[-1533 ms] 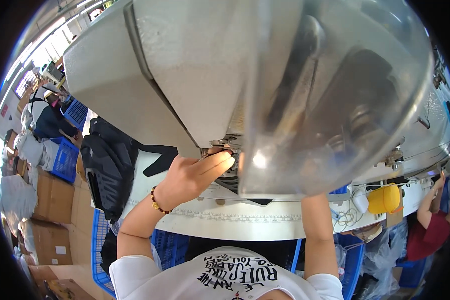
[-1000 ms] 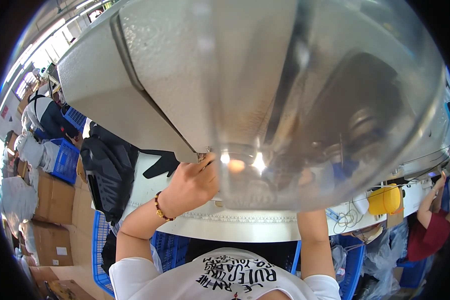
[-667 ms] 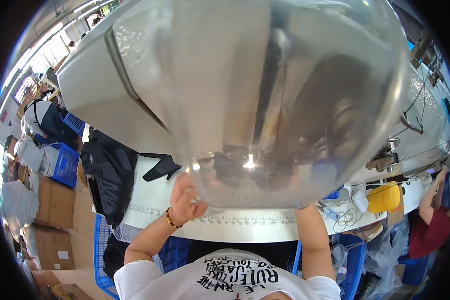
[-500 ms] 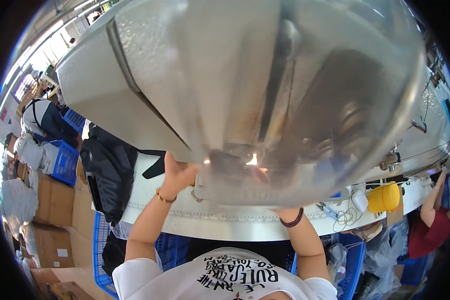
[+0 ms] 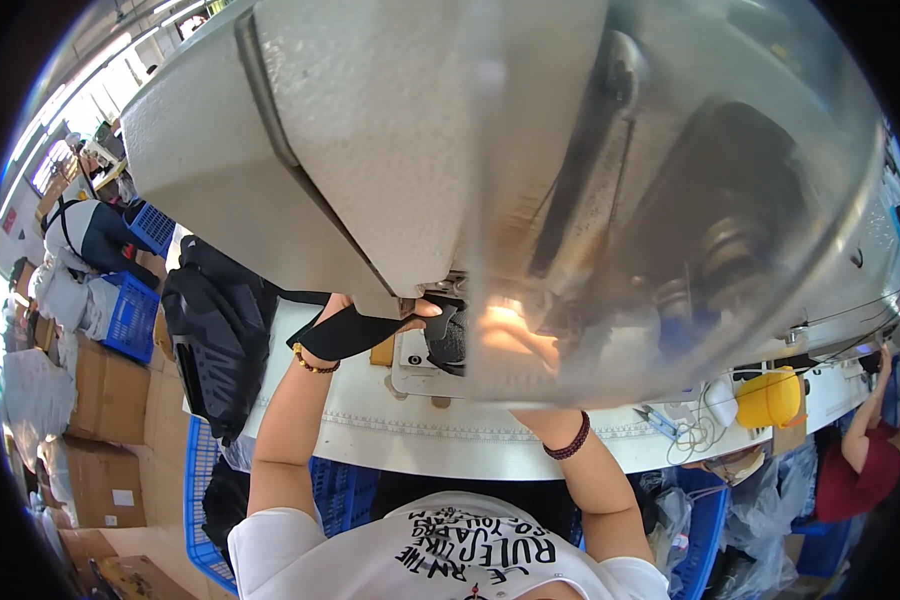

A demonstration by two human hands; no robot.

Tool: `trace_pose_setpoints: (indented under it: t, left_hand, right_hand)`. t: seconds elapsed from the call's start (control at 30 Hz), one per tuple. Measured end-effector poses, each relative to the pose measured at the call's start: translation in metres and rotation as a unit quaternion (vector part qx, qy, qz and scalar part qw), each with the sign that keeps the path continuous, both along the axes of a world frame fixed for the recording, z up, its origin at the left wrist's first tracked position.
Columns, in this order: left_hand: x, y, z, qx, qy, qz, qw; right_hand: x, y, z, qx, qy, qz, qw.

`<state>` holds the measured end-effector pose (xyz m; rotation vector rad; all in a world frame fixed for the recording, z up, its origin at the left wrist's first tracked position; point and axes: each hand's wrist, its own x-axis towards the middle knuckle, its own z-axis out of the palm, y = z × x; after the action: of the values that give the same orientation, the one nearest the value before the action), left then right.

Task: Operating a specialized sewing machine to stitch and trim leather components for shoe manufacturing.

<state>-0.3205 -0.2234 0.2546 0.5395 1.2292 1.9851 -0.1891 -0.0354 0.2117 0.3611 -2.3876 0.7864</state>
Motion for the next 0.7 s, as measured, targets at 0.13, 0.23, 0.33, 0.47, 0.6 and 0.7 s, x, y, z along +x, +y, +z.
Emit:
trace_pose_setpoints:
  t: [0.13, 0.23, 0.33, 0.47, 0.6, 0.7]
  left_hand:
    - [0.004, -0.003, 0.007, -0.077, 0.057, 0.061, 0.994]
    - [0.002, 0.002, 0.019, -0.159, 0.039, 0.043, 0.986]
    - [0.005, 0.002, 0.012, -0.166, 0.280, 0.071, 0.943]
    - [0.022, 0.001, 0.014, -0.107, 0.646, 0.091, 0.750]
    - [0.053, 0.008, 0.023, -0.177, 0.785, 0.143, 0.576]
    - [0.064, 0.016, 0.029, -0.180, 0.801, 0.170, 0.545]
  right_hand:
    - [-0.002, 0.000, 0.005, 0.019, -0.053, 0.001, 0.998]
    - [-0.006, -0.003, 0.016, 0.020, 0.021, -0.005, 1.000]
    - [-0.003, -0.005, 0.021, 0.026, 0.100, -0.027, 0.994]
    - [0.004, -0.004, 0.029, 0.005, 0.121, -0.057, 0.991]
    - [0.007, 0.009, 0.024, 0.011, 0.018, -0.016, 1.000]
    - [0.011, 0.021, 0.015, 0.076, 0.024, -0.020, 0.997]
